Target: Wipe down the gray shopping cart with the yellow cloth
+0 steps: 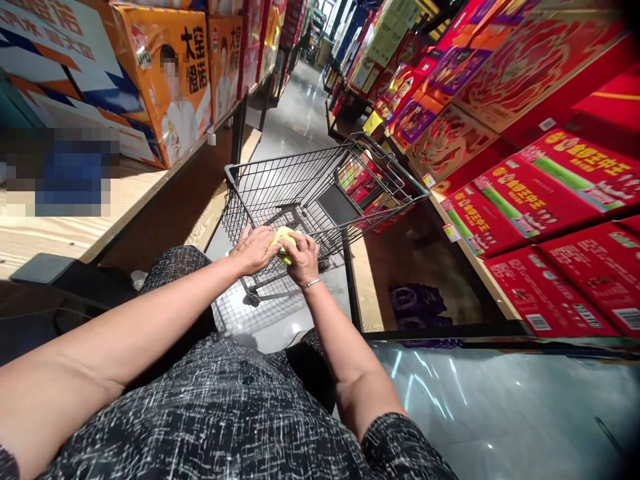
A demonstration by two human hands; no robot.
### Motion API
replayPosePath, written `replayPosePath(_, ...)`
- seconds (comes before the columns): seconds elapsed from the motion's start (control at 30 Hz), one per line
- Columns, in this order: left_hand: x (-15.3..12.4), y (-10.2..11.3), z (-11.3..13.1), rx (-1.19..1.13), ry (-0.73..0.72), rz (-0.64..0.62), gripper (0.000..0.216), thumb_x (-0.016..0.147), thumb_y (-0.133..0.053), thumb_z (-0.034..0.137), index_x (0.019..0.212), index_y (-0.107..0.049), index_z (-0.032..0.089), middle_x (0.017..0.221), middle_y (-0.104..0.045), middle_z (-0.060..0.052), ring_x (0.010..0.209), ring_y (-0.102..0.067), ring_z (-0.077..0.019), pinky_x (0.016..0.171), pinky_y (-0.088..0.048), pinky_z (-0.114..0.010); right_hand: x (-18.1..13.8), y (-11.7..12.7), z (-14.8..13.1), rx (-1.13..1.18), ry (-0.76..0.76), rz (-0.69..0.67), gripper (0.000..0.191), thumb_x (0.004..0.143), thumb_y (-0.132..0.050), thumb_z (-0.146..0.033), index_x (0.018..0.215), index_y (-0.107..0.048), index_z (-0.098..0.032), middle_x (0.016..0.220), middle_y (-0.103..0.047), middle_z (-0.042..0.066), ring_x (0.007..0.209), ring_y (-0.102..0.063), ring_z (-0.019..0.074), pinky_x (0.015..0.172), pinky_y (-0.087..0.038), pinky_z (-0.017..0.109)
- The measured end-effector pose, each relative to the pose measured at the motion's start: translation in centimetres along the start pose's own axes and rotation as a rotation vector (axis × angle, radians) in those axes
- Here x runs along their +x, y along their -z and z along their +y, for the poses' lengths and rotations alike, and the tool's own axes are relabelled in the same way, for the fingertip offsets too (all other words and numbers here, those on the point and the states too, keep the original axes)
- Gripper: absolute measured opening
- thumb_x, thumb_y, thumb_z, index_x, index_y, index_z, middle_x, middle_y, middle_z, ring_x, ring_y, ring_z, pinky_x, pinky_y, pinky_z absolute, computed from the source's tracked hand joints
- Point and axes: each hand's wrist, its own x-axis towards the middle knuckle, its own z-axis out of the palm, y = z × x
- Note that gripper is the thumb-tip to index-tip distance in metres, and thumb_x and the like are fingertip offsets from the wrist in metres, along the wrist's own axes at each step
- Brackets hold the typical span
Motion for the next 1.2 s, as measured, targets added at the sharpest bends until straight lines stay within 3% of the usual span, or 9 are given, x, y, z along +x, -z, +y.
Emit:
replayPosePath(0.13, 0.2, 0.6, -0.8, 0.003, 0.010, -0.030, 0.057, 0.100, -0.028, 0.053, 0.147, -0.038, 0.022, 0.139, -0.053, -0.012, 0.135, -0.039, -0.0285, 0.117, -0.020, -0.058, 1.6, 0.5, 5.4, -0.056, -0.070, -0.031, 0.041, 0.090, -0.054, -0.023, 0.130, -0.061, -0.033, 0.138, -0.052, 0.005, 0.122, -0.034, 0.0254, 0.097, -0.031, 0.038)
replayPosePath(0.3, 0.7, 0.8, -1.1, 0.031, -0.038, -0.064, 0.047, 0.097, -0.038, 0.051, 0.129, -0.060, 0.023, 0.116, -0.064, -0.009, 0.126, -0.045, -0.0291, 0.114, -0.024, -0.057, 4.4, 3.9, 13.5, -0.170, -0.373, -0.111, 0.050, 0.084, -0.049, -0.010, 0.128, -0.059, -0.031, 0.136, -0.052, 0.006, 0.118, -0.037, 0.0250, 0.088, -0.035, 0.037)
replayPosePath(0.43, 0.9, 0.2, -1.2, 0.023, -0.029, -0.026, 0.040, 0.099, -0.036, 0.043, 0.119, -0.065, 0.023, 0.112, -0.066, -0.008, 0.122, -0.047, -0.0284, 0.111, -0.030, -0.055, 6.4, 4.8, 15.3, -0.258, -0.454, -0.208, 0.043, 0.085, -0.048, -0.011, 0.120, -0.061, -0.032, 0.129, -0.054, 0.006, 0.117, -0.038, 0.0253, 0.086, -0.036, 0.039)
replayPosePath(0.73, 1.6, 0.6, -4.4, -0.003, -0.070, -0.037, 0.037, 0.099, -0.037, 0.043, 0.116, -0.065, 0.025, 0.121, -0.066, -0.005, 0.135, -0.040, -0.0256, 0.114, -0.028, -0.050, 6.9, 5.2, 11.4, -0.265, -0.332, -0.321, 0.033, 0.085, -0.050, -0.011, 0.109, -0.064, -0.029, 0.110, -0.056, 0.008, 0.108, -0.040, 0.0258, 0.083, -0.038, 0.039)
replayPosePath(0.9, 2.2, 1.7, -6.6, -0.056, -0.133, -0.088, 0.040, 0.098, -0.035, 0.043, 0.114, -0.065, 0.021, 0.125, -0.063, -0.007, 0.138, -0.035, -0.0259, 0.115, -0.029, -0.049, 5.6, 4.3, 7.9, -0.005, -0.281, -0.135, 0.041, 0.079, -0.050, -0.007, 0.114, -0.063, -0.024, 0.111, -0.057, 0.009, 0.102, -0.043, 0.0256, 0.084, -0.039, 0.038)
replayPosePath(1.0, 2.7, 2.5, -7.3, -0.089, -0.167, -0.129, 0.045, 0.099, -0.030, 0.043, 0.111, -0.065, 0.017, 0.123, -0.063, -0.008, 0.137, -0.035, -0.0267, 0.115, -0.030, -0.048, 4.0, 0.8, 3.8, 0.142, -0.148, 0.070, 0.050, 0.080, -0.052, -0.007, 0.127, -0.058, -0.023, 0.123, -0.053, 0.010, 0.111, -0.040, 0.0264, 0.093, -0.037, 0.041)
replayPosePath(1.07, 2.9, 2.8, -7.3, -0.109, -0.183, -0.134, 0.049, 0.100, -0.024, 0.040, 0.104, -0.067, 0.016, 0.117, -0.066, -0.008, 0.134, -0.038, -0.0255, 0.116, -0.030, -0.045, 2.6, -2.7, 0.8, 0.131, -0.095, 0.112, 0.049, 0.086, -0.054, -0.014, 0.133, -0.056, -0.027, 0.134, -0.048, 0.010, 0.122, -0.034, 0.0286, 0.100, -0.033, 0.044)
replayPosePath(1.13, 3.0, 2.8, -7.2, -0.127, -0.182, -0.107, 0.052, 0.101, -0.019, 0.036, 0.098, -0.067, 0.017, 0.112, -0.068, -0.007, 0.132, -0.040, -0.0242, 0.115, -0.031, -0.043, 1.0, -6.5, -1.8, 0.104, -0.023, -0.016, 0.041, 0.093, -0.052, -0.024, 0.132, -0.057, -0.036, 0.139, -0.047, 0.007, 0.127, -0.030, 0.0285, 0.104, -0.030, 0.044)
replayPosePath(1.2, 3.0, 2.7, -7.1, -0.139, -0.173, -0.064, 0.051, 0.101, -0.018, 0.035, 0.097, -0.066, 0.017, 0.109, -0.068, -0.007, 0.132, -0.041, -0.0238, 0.115, -0.032, -0.043, -0.8, -10.1, -3.5, 0.082, 0.038, -0.234, 0.038, 0.098, -0.046, -0.029, 0.132, -0.056, -0.041, 0.142, -0.046, 0.004, 0.128, -0.032, 0.0270, 0.104, -0.030, 0.044)
